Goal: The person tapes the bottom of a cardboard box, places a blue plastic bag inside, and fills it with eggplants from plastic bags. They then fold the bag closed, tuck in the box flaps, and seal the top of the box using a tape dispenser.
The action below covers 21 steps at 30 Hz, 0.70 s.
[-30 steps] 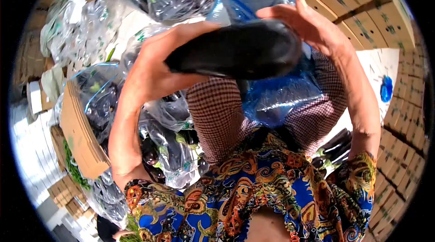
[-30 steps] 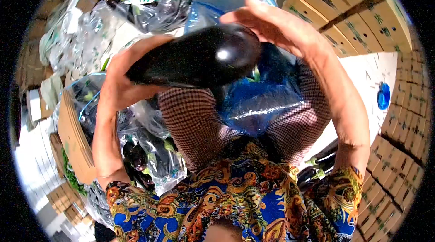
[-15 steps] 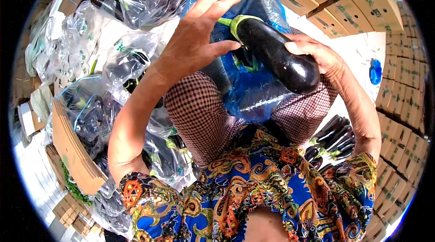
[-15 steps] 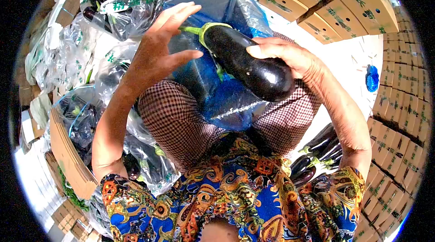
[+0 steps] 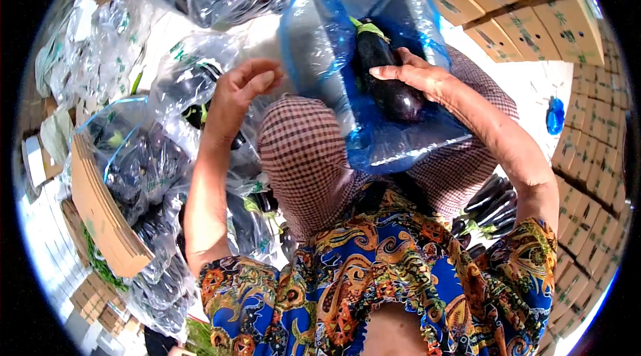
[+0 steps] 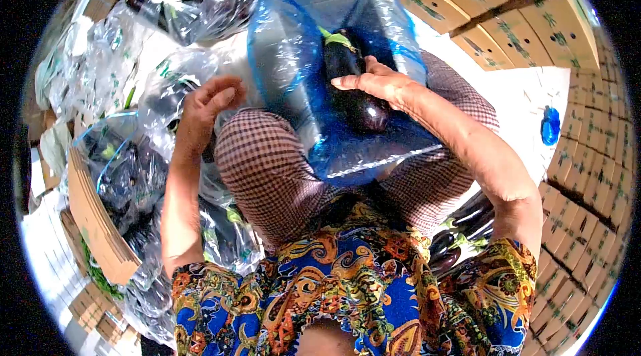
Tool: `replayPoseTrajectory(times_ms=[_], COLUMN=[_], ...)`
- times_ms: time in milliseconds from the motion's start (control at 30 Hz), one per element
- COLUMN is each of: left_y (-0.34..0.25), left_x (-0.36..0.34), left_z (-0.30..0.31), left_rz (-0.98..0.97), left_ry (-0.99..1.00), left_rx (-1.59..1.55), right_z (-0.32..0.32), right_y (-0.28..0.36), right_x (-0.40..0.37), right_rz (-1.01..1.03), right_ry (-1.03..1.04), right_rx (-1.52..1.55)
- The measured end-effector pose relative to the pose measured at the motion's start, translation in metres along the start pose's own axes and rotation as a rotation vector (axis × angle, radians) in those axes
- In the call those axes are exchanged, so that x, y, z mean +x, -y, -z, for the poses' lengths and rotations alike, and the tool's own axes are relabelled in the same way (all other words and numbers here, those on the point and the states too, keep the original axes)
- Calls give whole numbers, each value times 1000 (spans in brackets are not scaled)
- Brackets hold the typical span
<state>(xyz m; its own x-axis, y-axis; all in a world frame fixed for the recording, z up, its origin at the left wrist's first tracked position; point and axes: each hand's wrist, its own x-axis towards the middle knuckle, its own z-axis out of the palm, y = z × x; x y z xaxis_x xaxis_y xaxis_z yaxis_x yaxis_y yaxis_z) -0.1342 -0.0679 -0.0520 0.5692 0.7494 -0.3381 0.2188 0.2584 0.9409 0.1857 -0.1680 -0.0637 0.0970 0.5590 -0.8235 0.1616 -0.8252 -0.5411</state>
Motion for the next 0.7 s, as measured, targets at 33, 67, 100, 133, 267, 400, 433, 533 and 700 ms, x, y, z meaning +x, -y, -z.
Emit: replayPoseTrajectory(times_ms=[33,67,100,133,267,400,433,533,700], left_y=[18,38,59,80,148,176,195,224,231], left_x=[-11,-22,-37,-49,-78,-69,-63,-46,-40], left_z=[8,15,18,23,44,72,87,137,205], left_rz=[29,55,118,171,331,388,330,155,157], left_ry=[-57,-123,-208,-292,-519,-706,-720,-1118,-1133], left_rx=[-8,-16,-116,-149,-307,-297,-280,319,754], right_z=[-5,-11,-13,-15,-36,-32,-33,-29,-22], right_y=[10,14,1,-12,-20,-6,-9,-47,-81], right_x=[-4,-1,11,28,30,23,19,50,66], right_rz=[-20,0,41,77,-115,-161,-43,29,362], right_ry=[69,64,130,210,68,122,90,3,-162], right_rx=[15,-53,-54,-55,-266,-430,-486,-1057,-1302])
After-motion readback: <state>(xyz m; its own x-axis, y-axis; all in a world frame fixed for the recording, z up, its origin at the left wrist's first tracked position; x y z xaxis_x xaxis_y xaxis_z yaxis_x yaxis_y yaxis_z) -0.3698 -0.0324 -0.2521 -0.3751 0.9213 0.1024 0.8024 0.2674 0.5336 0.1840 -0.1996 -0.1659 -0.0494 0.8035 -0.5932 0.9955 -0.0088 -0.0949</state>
